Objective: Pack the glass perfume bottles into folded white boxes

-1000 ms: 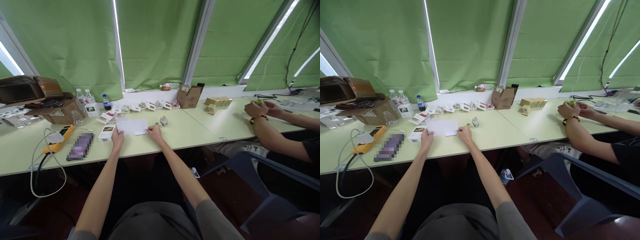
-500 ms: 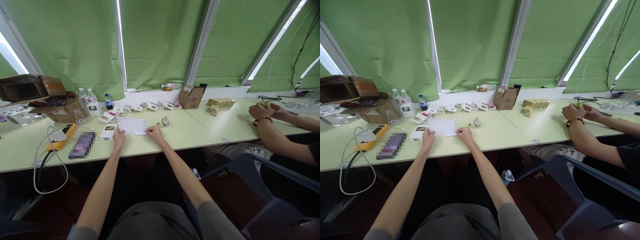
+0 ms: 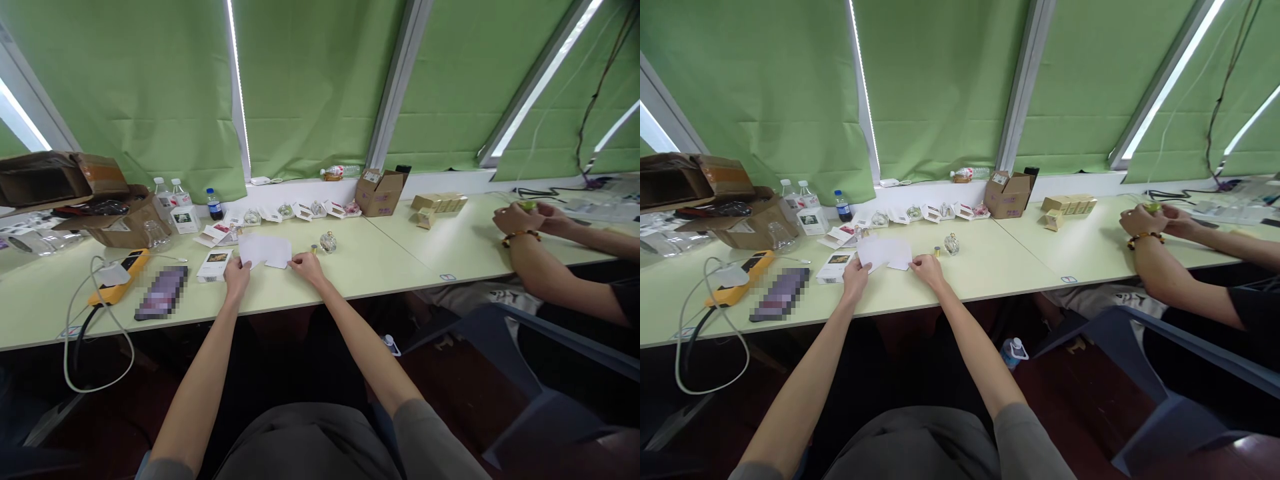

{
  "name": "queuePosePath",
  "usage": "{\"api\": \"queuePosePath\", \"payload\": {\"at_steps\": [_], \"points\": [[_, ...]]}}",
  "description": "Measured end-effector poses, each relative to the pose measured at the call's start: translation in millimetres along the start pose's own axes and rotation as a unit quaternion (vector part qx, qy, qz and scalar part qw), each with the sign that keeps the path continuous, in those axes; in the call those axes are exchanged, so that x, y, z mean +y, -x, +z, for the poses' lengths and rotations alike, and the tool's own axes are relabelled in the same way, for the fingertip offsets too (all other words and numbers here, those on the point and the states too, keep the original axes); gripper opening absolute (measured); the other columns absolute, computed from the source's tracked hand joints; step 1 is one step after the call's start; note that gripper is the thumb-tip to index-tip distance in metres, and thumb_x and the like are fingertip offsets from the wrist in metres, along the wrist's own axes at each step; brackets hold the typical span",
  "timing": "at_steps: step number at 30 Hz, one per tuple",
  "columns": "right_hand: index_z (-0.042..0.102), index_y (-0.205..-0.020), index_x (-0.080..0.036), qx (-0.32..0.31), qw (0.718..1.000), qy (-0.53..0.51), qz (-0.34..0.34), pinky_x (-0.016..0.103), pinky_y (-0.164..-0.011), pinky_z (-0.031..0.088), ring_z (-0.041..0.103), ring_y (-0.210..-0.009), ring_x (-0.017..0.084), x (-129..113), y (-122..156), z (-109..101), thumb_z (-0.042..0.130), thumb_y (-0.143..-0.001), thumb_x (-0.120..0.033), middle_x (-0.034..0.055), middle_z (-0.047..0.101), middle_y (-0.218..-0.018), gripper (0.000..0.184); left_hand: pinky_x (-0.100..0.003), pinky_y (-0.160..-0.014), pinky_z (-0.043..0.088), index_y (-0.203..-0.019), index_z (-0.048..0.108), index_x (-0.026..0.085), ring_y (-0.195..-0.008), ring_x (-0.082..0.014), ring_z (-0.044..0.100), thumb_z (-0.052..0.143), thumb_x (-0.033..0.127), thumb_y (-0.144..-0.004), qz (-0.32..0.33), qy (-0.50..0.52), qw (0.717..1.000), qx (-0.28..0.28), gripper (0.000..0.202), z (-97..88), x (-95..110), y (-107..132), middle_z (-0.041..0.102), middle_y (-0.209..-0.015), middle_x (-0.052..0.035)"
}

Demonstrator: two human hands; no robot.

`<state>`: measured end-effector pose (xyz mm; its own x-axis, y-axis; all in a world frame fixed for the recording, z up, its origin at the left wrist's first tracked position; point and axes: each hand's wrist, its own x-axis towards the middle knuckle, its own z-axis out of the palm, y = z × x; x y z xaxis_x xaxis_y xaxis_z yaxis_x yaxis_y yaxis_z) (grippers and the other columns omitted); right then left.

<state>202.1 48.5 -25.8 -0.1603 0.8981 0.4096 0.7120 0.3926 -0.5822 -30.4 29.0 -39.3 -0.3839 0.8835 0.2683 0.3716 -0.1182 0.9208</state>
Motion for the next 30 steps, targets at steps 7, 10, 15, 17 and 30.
{"api": "queuePosePath", "payload": {"at_steps": [7, 10, 15, 17, 30], "points": [[0.069, -0.068, -0.019, -0.008, 1.0, 0.004, -0.011, 0.026, -0.062, 0.036, 0.056, -0.064, 0.015, 1.3, 0.1, 0.8, 0.059, -0.081, -0.031, 0.0032, 0.068, -0.07, 0.021, -0.031, -0.074, 0.045, -0.091, 0.067, 0.018, -0.081, -0.0217, 0.062, 0.059, 0.029, -0.072, -0.003, -0.043, 0.999, -0.009, 0.023, -1.9, 11.5, 5.6, 0.07, -0.085, -0.0048], [0.069, -0.068, -0.019, -0.008, 1.0, 0.006, -0.01, 0.026, -0.063, 0.036, 0.057, -0.065, 0.015, 2.1, -0.7, 1.1, 0.059, -0.081, -0.032, 0.0034, 0.068, -0.071, 0.021, -0.031, -0.074, 0.045, -0.089, 0.067, 0.018, -0.082, -0.0222, 0.062, 0.059, 0.029, -0.072, -0.006, -0.041, 0.999, -0.015, 0.023, -2.7, 14.5, 8.2, 0.07, -0.086, -0.0052], [0.068, -0.07, -0.019, -0.012, 1.0, 0.01, -0.004, 0.026, -0.064, 0.036, 0.056, -0.066, 0.015, 1.9, -1.4, 1.1, 0.058, -0.082, -0.033, 0.003, 0.067, -0.072, 0.021, -0.033, -0.076, 0.047, -0.084, 0.067, 0.017, -0.087, -0.0248, 0.062, 0.06, 0.03, -0.07, -0.02, -0.025, 0.999, -0.01, 0.02, -2.2, 18.1, 11.5, 0.07, -0.09, -0.0074], [0.068, -0.07, -0.019, -0.011, 1.0, 0.017, -0.002, 0.026, -0.063, 0.035, 0.055, -0.065, 0.014, 1.0, -0.8, 0.5, 0.058, -0.082, -0.033, 0.0027, 0.067, -0.072, 0.022, -0.035, -0.076, 0.047, -0.08, 0.066, 0.017, -0.086, -0.0266, 0.063, 0.061, 0.031, -0.07, -0.03, -0.019, 0.999, -0.01, 0.018, -2.0, 19.4, 12.4, 0.07, -0.088, -0.0083], [0.068, -0.067, -0.019, -0.022, 0.999, 0.026, -0.007, 0.025, -0.061, 0.031, 0.051, -0.062, 0.014, -4.0, 1.2, -2.6, 0.055, -0.084, -0.037, 0.0029, 0.065, -0.069, 0.029, -0.036, -0.087, 0.045, -0.1, 0.061, 0.018, -0.104, -0.0269, 0.057, 0.056, 0.025, -0.071, -0.019, 0.082, 0.992, -0.092, 0.031, -5.8, 24.5, 15.4, 0.066, -0.111, -0.0058]]}}
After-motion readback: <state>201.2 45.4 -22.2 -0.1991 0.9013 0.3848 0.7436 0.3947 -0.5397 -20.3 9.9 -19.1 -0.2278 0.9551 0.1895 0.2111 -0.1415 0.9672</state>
